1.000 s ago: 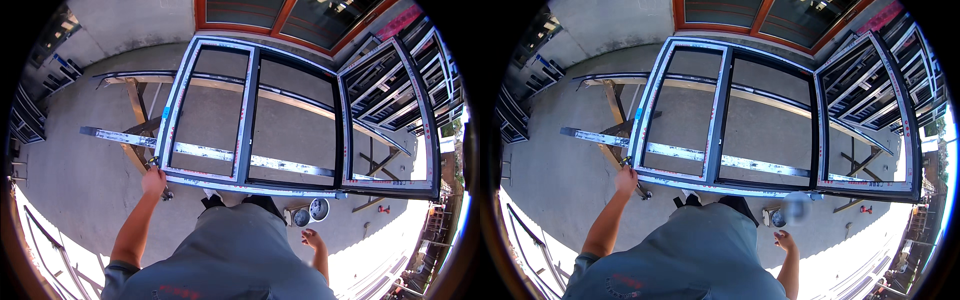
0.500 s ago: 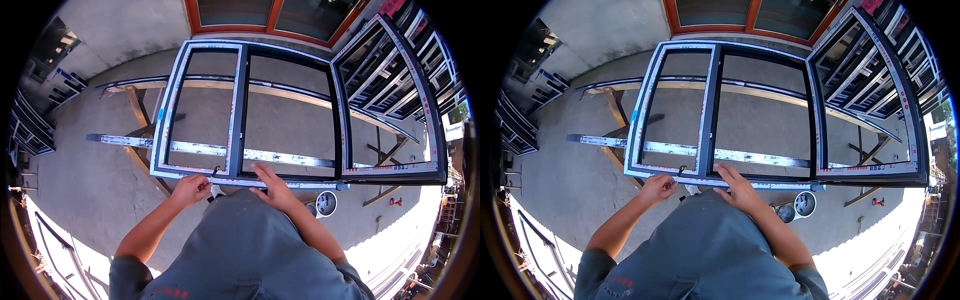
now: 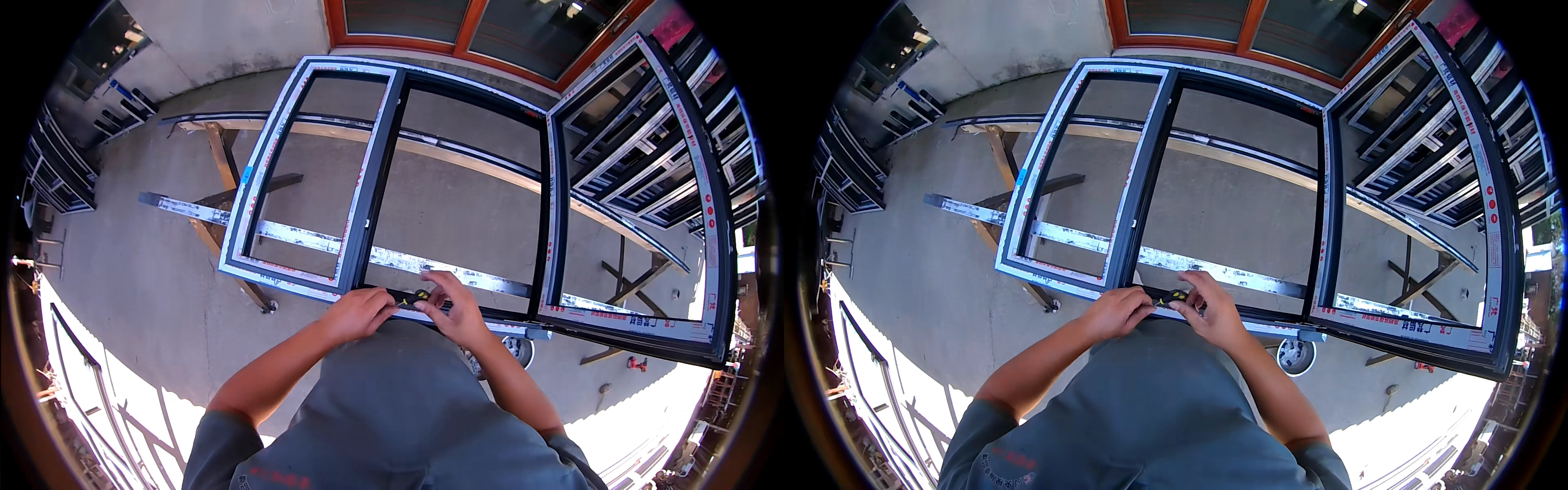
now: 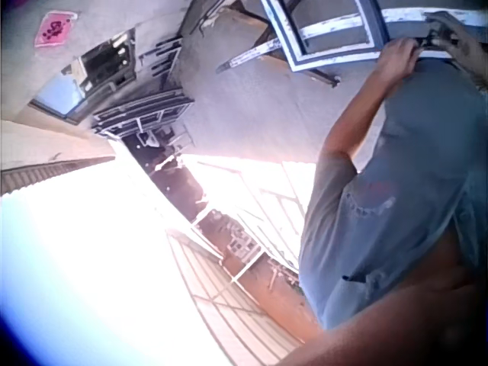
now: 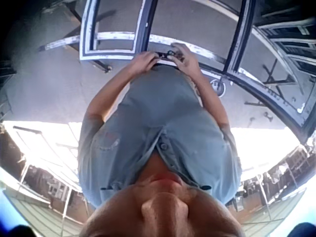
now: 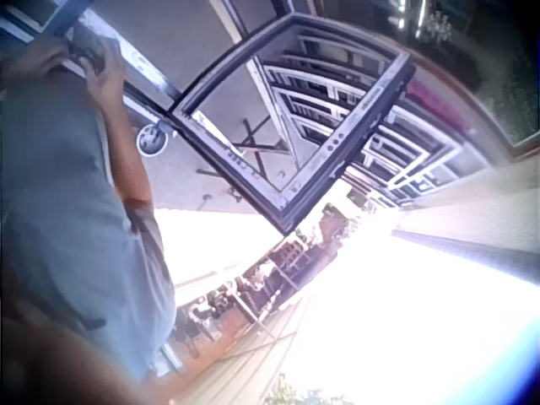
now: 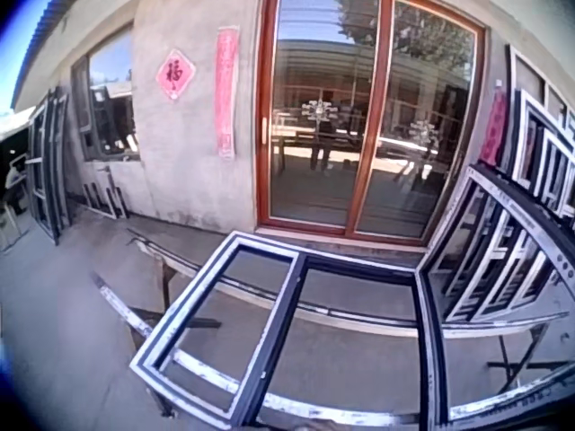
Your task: The person assembles a window frame by measuring sections with a tape measure, using a screwdriver to secure hardware, and fitting a glass pane into the frame.
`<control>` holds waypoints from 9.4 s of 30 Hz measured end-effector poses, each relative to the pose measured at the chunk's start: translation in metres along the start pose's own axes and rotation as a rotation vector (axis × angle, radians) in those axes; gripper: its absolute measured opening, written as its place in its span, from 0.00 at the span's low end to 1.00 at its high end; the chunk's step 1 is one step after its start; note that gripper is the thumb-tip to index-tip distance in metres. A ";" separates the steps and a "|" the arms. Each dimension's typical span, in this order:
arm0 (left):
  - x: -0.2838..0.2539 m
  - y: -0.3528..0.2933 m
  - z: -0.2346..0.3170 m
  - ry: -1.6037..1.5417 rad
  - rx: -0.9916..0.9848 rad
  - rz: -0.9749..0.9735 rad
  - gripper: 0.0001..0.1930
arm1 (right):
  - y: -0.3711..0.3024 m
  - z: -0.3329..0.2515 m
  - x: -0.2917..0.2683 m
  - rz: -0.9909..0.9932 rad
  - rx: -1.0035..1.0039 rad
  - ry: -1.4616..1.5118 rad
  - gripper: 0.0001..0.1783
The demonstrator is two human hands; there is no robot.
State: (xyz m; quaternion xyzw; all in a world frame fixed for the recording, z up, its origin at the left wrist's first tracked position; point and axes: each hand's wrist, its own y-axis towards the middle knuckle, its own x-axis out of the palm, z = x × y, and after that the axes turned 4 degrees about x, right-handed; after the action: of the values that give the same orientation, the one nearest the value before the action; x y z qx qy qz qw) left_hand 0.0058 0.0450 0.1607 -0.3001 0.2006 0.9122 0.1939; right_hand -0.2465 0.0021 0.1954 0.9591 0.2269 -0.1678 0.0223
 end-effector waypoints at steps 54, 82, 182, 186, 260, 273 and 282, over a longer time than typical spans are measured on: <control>0.064 0.058 -0.179 0.631 -0.737 0.251 0.44 | 0.182 0.044 0.015 -0.198 -0.267 -0.624 0.10; 0.060 0.062 -0.173 0.566 -0.763 0.247 0.42 | 0.200 0.048 0.018 -0.267 -0.336 -0.706 0.10; 0.055 0.059 -0.168 0.480 -0.815 0.297 0.41 | 0.220 0.012 0.047 -0.195 -0.083 -0.764 0.29; 0.056 0.058 -0.171 0.480 -0.805 0.304 0.41 | 0.232 0.003 0.012 -0.528 -0.842 -1.045 0.23; 0.050 0.065 -0.179 0.509 -0.699 0.306 0.41 | 0.135 0.124 -0.059 -0.150 0.126 -0.367 0.25; -0.014 0.282 -0.308 0.529 -0.668 0.304 0.45 | 0.215 0.127 -0.094 0.025 0.330 -0.069 0.24; -0.030 0.378 -0.359 0.468 -0.785 0.313 0.48 | 0.321 0.126 -0.129 -0.046 0.396 -0.143 0.23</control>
State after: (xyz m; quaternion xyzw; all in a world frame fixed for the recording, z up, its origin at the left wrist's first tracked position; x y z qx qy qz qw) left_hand 0.0174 -0.4543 0.0081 -0.5140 -0.0777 0.8452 -0.1239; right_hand -0.2522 -0.3552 0.1084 0.9249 0.2090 -0.2774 -0.1545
